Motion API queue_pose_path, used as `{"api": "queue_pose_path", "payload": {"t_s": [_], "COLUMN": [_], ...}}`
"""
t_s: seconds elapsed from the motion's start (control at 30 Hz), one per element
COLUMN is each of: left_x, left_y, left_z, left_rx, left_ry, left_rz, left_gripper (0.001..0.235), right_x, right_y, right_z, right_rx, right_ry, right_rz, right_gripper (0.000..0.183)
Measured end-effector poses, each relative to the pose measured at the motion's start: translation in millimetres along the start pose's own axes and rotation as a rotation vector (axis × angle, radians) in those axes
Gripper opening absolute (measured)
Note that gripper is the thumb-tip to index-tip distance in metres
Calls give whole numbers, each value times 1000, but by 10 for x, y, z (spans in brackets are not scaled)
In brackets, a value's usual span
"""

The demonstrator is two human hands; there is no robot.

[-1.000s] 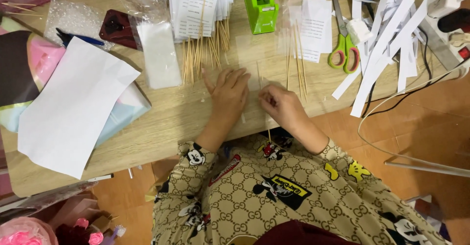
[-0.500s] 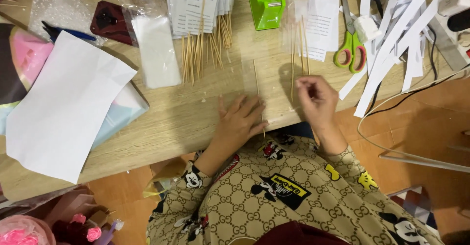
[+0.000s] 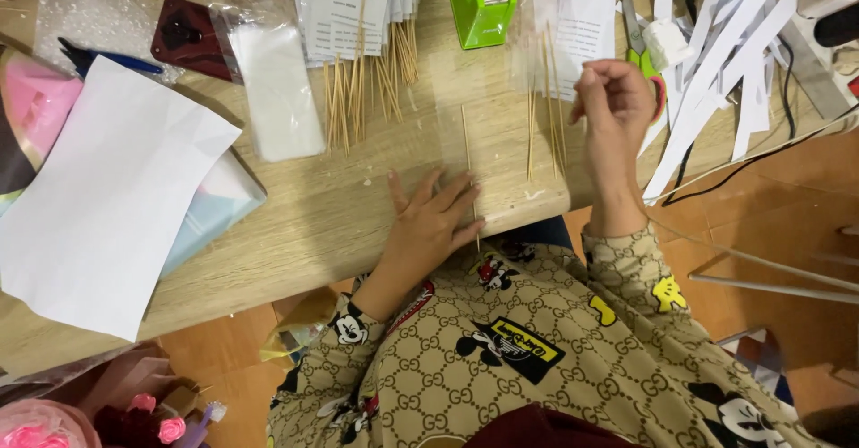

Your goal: The person is attaching small printed paper slips to the ends of thin wooden sticks using a tape dispenser.

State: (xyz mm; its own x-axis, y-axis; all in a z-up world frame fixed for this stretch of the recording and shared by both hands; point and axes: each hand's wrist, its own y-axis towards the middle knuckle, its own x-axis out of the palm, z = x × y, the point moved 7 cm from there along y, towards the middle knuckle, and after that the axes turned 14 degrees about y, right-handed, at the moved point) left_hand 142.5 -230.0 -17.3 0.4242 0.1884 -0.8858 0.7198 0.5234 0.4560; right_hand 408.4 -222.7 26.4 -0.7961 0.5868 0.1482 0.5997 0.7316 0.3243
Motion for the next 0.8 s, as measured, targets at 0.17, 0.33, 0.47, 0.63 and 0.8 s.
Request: {"api": "queue_pose_path", "payload": {"t_s": [0.17, 0.33, 0.47, 0.63, 0.8], "left_x": [50, 20, 5, 25, 35], "left_y": [-17, -10, -16, -33, -35], "left_z": [9, 21, 18, 21, 21], "left_rx": [28, 39, 39, 32, 33], "left_ry": [62, 6, 71, 90, 71], "left_rz": [-1, -3, -5, 23, 34], "left_gripper": [50, 49, 48, 50, 51], "right_x": [494, 666, 892, 815, 822], "right_y": [430, 941, 1023, 1067, 1139], "right_z": [201, 567, 610, 742, 828], "right_rx": [133, -132, 167, 499, 505], "right_ry": [-83, -359, -263, -218, -149], "right_rz": [-97, -220, -250, -101, -88], "right_gripper": [13, 28, 31, 27, 17]}}
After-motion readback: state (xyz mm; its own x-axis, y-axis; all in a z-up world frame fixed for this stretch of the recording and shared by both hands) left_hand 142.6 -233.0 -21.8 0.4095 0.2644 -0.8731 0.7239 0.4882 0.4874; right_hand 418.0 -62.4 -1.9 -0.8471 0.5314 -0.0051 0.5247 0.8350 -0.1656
